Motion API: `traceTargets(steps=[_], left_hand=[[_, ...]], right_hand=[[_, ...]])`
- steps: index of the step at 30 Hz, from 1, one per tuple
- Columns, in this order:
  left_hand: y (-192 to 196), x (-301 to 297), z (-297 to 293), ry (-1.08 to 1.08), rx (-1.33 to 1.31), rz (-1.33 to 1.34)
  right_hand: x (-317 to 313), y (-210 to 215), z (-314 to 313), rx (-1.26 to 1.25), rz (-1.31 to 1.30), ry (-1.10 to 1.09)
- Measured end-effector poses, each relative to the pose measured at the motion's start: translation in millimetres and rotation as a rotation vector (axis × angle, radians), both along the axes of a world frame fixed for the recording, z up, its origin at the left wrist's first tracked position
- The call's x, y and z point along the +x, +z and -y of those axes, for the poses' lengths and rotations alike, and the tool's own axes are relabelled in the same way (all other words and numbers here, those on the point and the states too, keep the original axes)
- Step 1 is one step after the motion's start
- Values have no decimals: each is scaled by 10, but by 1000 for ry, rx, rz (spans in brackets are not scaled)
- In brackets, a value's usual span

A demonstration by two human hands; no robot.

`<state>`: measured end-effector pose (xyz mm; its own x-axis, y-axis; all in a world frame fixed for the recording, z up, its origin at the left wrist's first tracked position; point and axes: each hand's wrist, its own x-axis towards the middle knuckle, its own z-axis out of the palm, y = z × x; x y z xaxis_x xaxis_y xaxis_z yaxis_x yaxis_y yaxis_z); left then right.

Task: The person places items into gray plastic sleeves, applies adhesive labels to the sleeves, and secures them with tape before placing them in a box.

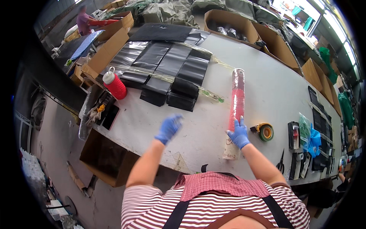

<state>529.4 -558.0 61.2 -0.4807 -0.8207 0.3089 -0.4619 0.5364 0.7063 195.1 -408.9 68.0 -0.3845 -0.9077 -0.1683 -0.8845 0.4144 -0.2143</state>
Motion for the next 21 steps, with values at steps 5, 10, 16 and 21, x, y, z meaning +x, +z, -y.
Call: traceTargets(steps=[5, 10, 16, 21], left_hand=[[520, 344, 1885, 126, -334, 352], [114, 458, 2686, 215, -204, 612], [-4, 561, 2727, -98, 139, 904], [-211, 677, 2592, -128, -206, 891]], right_hand=[[69, -99, -27, -197, 70, -92], [120, -58, 21, -195, 87, -118], [74, -55, -10, -281, 125, -137], [151, -50, 36, -262, 127, -132]])
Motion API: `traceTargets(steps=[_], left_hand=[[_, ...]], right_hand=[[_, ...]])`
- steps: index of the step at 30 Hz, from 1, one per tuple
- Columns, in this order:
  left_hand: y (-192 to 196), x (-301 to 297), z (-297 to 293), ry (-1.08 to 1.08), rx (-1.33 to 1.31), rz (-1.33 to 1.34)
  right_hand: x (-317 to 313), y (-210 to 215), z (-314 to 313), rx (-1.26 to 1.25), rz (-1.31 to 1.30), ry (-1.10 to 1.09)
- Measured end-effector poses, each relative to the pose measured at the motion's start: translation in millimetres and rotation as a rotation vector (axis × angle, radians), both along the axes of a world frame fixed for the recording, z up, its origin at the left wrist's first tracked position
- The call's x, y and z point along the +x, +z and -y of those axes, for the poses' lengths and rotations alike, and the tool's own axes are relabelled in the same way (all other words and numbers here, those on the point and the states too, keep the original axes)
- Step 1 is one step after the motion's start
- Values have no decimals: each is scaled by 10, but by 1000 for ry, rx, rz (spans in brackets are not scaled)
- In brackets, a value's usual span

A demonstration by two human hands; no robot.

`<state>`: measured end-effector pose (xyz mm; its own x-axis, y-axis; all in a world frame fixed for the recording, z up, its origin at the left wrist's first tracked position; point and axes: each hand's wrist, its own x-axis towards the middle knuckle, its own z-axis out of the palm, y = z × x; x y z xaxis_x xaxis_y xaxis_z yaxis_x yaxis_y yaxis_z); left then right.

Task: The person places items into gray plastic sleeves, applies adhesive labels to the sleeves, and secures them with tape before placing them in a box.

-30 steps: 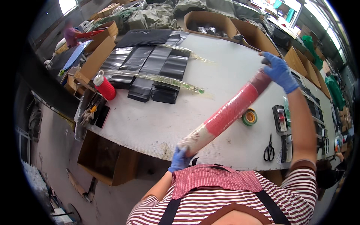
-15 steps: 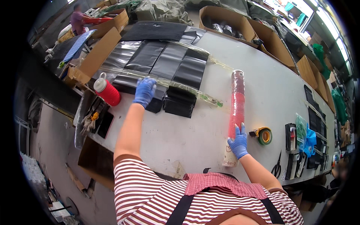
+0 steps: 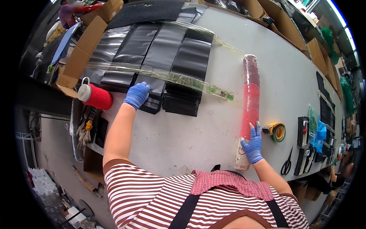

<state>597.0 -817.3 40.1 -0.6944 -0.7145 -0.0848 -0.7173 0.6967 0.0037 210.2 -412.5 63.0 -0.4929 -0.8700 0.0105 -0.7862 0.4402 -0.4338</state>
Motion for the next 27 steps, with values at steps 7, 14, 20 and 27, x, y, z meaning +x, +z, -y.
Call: traceTargets(steps=[7, 14, 20, 27], left_hand=[[-190, -70, 152, 134, -152, -223], [-511, 281, 190, 141, -159, -311], [41, -93, -67, 212, -337, -300], [2036, 75, -882, 115, -786, -588]], right_hand=[[-49, -23, 2, -53, 13, -22], [-752, -315, 350, -61, 379, -319], [-1451, -496, 248, -218, 3, -432], [-517, -29, 596, 194, 105, -352]])
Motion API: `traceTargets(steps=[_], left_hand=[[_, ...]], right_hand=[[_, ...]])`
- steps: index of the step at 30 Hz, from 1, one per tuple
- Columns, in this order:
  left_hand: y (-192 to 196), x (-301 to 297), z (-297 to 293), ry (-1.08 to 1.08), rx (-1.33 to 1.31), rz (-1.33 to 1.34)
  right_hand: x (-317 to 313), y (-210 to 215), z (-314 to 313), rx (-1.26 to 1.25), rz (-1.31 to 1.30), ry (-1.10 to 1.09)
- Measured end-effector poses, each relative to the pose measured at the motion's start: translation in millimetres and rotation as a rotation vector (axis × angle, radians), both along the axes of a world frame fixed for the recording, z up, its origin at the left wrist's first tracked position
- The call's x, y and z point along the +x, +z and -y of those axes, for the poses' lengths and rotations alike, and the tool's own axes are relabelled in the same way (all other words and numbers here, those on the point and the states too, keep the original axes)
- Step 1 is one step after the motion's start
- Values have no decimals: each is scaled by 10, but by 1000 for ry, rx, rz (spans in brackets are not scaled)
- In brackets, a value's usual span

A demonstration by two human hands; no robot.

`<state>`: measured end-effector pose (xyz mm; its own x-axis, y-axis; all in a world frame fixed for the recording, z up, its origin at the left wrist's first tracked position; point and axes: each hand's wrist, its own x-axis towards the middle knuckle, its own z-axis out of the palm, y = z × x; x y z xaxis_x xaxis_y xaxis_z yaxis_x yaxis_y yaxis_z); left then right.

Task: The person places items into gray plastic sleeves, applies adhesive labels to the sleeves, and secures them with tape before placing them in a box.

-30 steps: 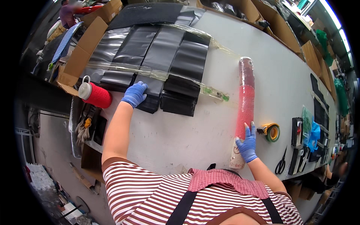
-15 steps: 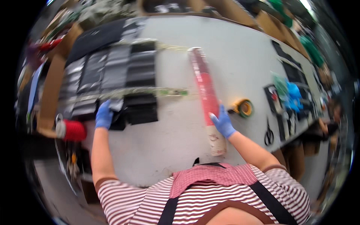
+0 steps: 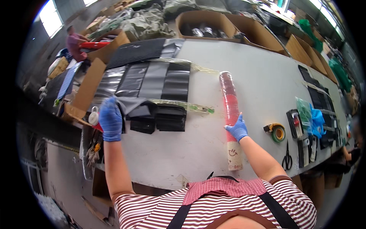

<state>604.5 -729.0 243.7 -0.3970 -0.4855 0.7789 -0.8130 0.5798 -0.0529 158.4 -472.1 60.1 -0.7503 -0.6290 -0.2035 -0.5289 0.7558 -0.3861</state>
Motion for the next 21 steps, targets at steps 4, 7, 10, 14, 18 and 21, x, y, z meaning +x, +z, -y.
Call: traceTargets(steps=[4, 7, 10, 14, 18, 21], left_hand=[[1638, -58, -605, 88, -419, -174], [2623, -157, -904, 78, -754, -339], [3281, 46, -1299, 320, -971, -87], [2844, -747, -1508, -103, -669, -205], [1635, -1968, -1741, -229, -201, 170], [373, -2444, -1899, -321, 68, 324]], right_hand=[[-239, 90, 50, 43, 159, 34], [-625, -165, -198, -280, 320, 99], [-403, 462, -556, -496, 756, 53], [-652, 518, -1186, -578, 862, 89], [-780, 881, -2093, -666, 751, 112], [-715, 999, -2627, -743, 816, 162]])
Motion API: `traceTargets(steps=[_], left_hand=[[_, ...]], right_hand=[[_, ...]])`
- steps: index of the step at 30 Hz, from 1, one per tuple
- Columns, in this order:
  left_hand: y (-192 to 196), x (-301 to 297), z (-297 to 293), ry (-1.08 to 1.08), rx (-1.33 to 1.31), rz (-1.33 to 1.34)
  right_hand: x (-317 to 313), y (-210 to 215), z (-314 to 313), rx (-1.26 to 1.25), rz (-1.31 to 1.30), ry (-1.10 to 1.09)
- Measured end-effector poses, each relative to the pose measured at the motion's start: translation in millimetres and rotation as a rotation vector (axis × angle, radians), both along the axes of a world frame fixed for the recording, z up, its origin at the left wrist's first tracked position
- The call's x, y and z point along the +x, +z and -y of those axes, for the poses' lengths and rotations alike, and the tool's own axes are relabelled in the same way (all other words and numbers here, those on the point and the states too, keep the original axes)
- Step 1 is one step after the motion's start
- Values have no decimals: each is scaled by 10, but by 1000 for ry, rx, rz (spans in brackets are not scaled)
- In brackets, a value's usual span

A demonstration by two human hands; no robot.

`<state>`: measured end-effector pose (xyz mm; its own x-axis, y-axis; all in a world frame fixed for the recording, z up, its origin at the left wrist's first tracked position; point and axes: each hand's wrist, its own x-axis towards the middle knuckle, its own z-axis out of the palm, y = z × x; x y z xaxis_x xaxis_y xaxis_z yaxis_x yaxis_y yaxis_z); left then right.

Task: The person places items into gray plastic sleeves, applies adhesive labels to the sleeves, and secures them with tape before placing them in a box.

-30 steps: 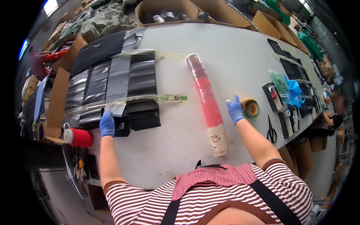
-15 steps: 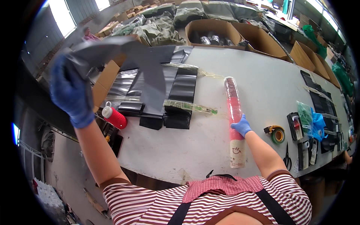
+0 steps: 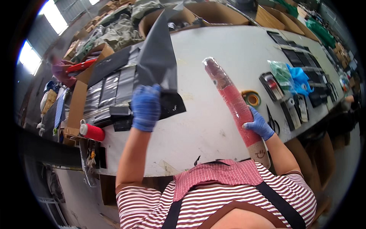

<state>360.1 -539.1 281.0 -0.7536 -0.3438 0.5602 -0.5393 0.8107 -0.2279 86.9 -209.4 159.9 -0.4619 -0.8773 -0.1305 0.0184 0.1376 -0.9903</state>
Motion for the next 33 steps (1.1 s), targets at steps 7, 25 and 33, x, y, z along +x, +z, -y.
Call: traceTargets(steps=[7, 25, 33], left_hand=[[-2336, -716, -594, -104, 385, 410], [-2907, -818, -518, -68, 1759, -326], [-2297, -787, -1031, -365, 659, -141]], right_hand=[[322, 34, -1029, 99, -123, -6], [770, -742, -1709, 398, -685, 289], [662, -386, -1656, 351, 218, 243]])
